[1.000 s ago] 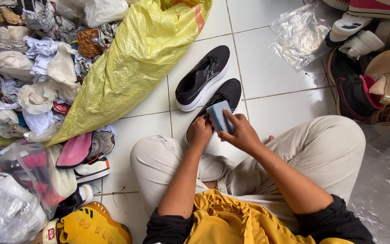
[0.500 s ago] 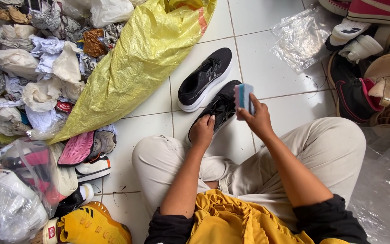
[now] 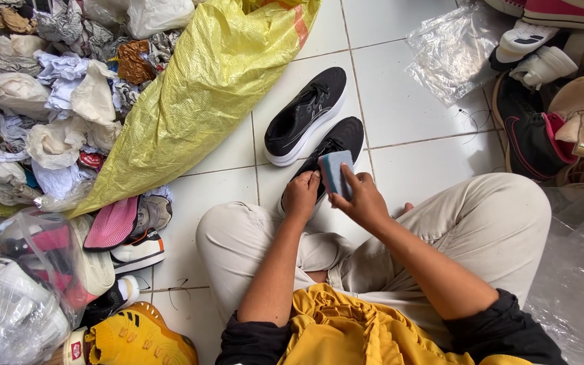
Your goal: The person sits on the floor and scrubs a black sneaker with a multi-colored sponge, focusing on the white midsole and black upper. The person rotates the shoe to clean different sides and continues scrubbing throughout the clip.
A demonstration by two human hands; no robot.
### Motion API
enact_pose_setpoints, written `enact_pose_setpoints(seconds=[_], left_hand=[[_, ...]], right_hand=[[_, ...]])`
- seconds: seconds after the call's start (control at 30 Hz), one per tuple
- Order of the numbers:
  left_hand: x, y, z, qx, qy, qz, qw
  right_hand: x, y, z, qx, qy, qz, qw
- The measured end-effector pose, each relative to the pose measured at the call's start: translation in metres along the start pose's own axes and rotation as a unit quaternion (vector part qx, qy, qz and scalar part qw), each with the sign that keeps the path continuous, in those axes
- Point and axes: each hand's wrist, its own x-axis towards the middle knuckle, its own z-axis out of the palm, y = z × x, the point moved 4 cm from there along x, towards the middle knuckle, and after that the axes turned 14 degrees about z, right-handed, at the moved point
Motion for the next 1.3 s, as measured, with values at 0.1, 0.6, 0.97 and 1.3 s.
enact_pose_setpoints(seconds=[0.1, 0.6, 0.97, 1.3], left_hand=[[0.006, -0.010, 0.006, 0.001, 0.018, 0.006, 1.000], [-0.007, -0.001, 0.013, 0.115, 0.084, 0.198, 0.970], [-0.007, -0.039, 0.034, 0.181, 0.081, 0.230, 0.953], [-0.012, 0.001, 0.017, 0.278, 0.094, 0.245, 0.924]], right_hand=[[-0.003, 0.002, 0.010, -0.042, 0.023, -0.050, 0.998], [0.051, 0.029, -0.036, 0.145, 0.094, -0.007, 0.985], [0.000, -0.011, -0.024, 0.007, 0.001, -0.193, 0.981], [-0.003, -0.013, -0.067, 0.385, -0.159, -0.093, 0.904]])
